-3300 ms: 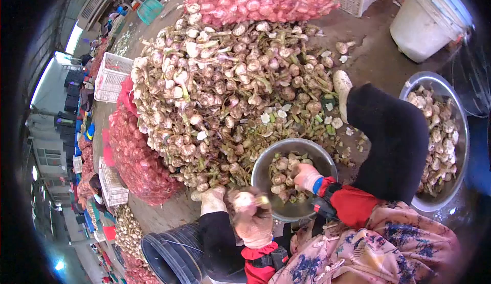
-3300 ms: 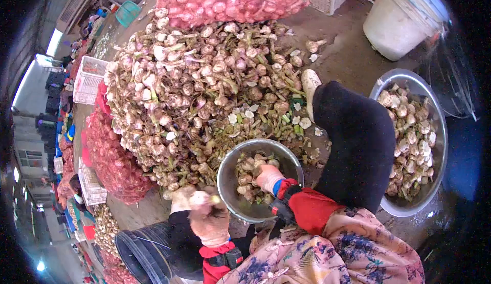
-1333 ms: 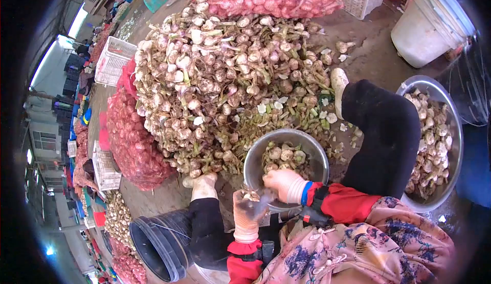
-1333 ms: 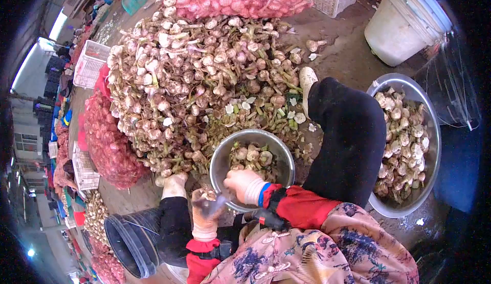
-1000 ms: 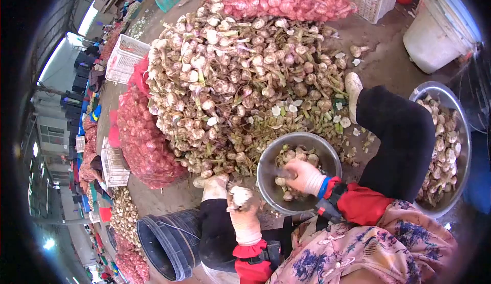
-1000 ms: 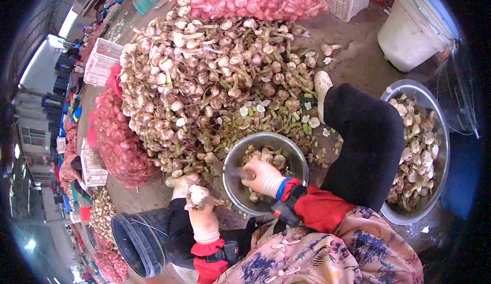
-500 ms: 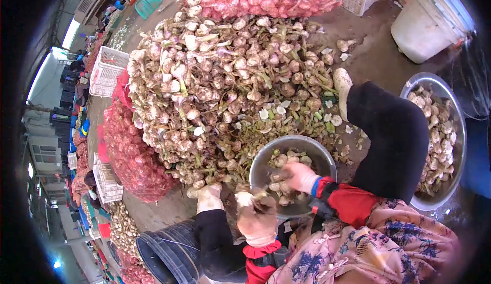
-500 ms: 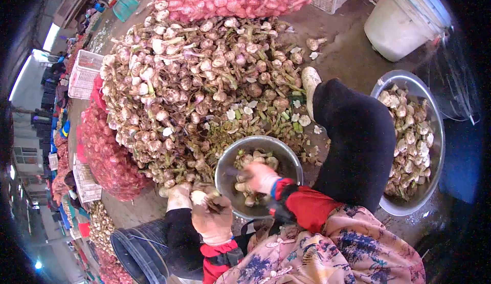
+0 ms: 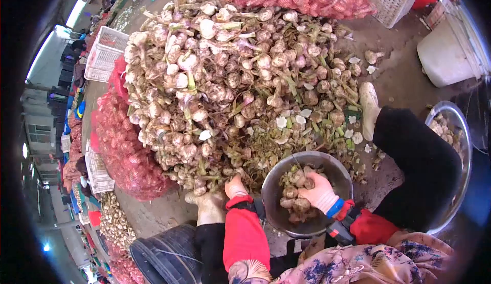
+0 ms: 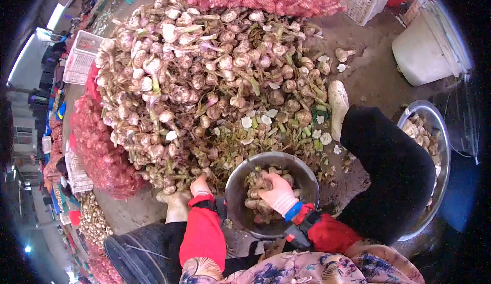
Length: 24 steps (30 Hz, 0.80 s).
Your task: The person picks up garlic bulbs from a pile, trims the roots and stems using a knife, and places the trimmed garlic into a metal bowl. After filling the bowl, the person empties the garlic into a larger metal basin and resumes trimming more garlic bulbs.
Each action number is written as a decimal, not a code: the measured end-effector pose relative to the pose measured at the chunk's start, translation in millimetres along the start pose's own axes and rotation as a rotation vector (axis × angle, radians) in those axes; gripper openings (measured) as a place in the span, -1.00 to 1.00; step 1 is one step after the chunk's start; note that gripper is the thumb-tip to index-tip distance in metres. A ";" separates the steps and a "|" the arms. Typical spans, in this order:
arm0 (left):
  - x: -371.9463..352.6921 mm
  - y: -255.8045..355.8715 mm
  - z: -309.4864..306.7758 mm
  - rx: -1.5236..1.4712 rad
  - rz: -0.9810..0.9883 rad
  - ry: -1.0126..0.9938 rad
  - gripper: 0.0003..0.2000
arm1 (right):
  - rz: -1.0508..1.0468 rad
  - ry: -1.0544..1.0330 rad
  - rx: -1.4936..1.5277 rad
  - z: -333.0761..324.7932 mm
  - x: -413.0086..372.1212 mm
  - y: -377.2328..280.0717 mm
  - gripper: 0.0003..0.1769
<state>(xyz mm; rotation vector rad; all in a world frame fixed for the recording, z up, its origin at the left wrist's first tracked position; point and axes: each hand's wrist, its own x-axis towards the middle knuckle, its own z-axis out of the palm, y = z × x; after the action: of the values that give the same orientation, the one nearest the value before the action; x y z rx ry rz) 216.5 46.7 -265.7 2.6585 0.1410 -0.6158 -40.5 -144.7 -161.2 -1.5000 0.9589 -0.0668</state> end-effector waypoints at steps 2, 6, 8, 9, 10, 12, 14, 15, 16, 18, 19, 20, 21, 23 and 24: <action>39.5 -19.4 32.7 0.121 0.111 -0.130 -0.42 | 0.004 0.032 -0.015 -0.2 -2.3 -7.4 -0.45; -13.3 45.1 -2.3 -0.190 -0.212 0.000 -0.33 | -0.020 0.022 -0.061 4.1 2.5 -2.0 -0.45; -18.9 46.1 -15.1 -0.328 -0.187 -0.033 -0.29 | 0.093 -0.058 0.014 8.7 4.2 -3.9 -0.45; -14.6 30.7 -15.4 -0.493 -0.027 -0.042 -0.27 | 0.183 -0.126 0.094 6.9 2.4 -11.1 -0.47; -11.7 14.4 -17.5 -0.657 0.134 -0.049 -0.24 | 0.180 -0.130 0.097 8.4 -0.3 -15.5 -0.47; -23.9 -12.1 -35.9 -0.624 0.450 -0.081 -0.08 | -0.075 0.018 -0.056 11.4 -8.5 -24.6 -0.50; -80.8 19.3 -82.3 -0.624 0.567 -0.188 -0.09 | -0.085 -0.115 -0.023 3.7 -17.2 -50.1 -0.63; -83.2 14.5 -96.9 0.131 0.896 0.048 -0.19 | -0.174 -0.178 -0.137 3.2 -21.3 -56.0 -0.68; -94.9 8.7 -102.1 0.134 0.896 0.055 -0.19 | -0.263 -0.238 -0.251 4.8 -28.1 -60.0 -0.74; -152.9 23.9 -124.9 -0.569 0.523 -0.308 -0.16 | -0.406 -0.245 -0.246 14.3 -41.4 -58.7 -0.73; -181.3 32.5 -131.9 -0.867 0.338 -0.482 -0.09 | -0.445 -0.331 -0.313 12.5 -49.5 -66.2 -0.73; -199.6 32.0 -141.0 -0.865 0.340 -0.475 -0.09 | -0.486 -0.416 -0.381 10.2 -56.8 -75.9 -0.74; -216.4 27.8 -149.4 -0.581 0.557 -0.384 -0.09 | -0.498 -0.468 -0.449 12.5 -63.9 -80.9 -0.68; -236.8 15.6 -150.2 -0.172 0.872 -0.159 -0.15 | -0.580 -0.486 -0.486 18.5 -76.3 -79.7 -0.69; -255.8 30.8 -154.1 -0.252 0.735 -0.229 -0.21 | -0.654 -0.499 -0.525 20.3 -81.6 -78.7 -0.69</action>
<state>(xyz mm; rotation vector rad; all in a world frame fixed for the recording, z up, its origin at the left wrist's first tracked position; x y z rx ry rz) 54.2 80.0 -15.2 2.1475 -0.7377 -0.5852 -41.7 -91.9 -58.8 -2.1339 0.0504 0.0961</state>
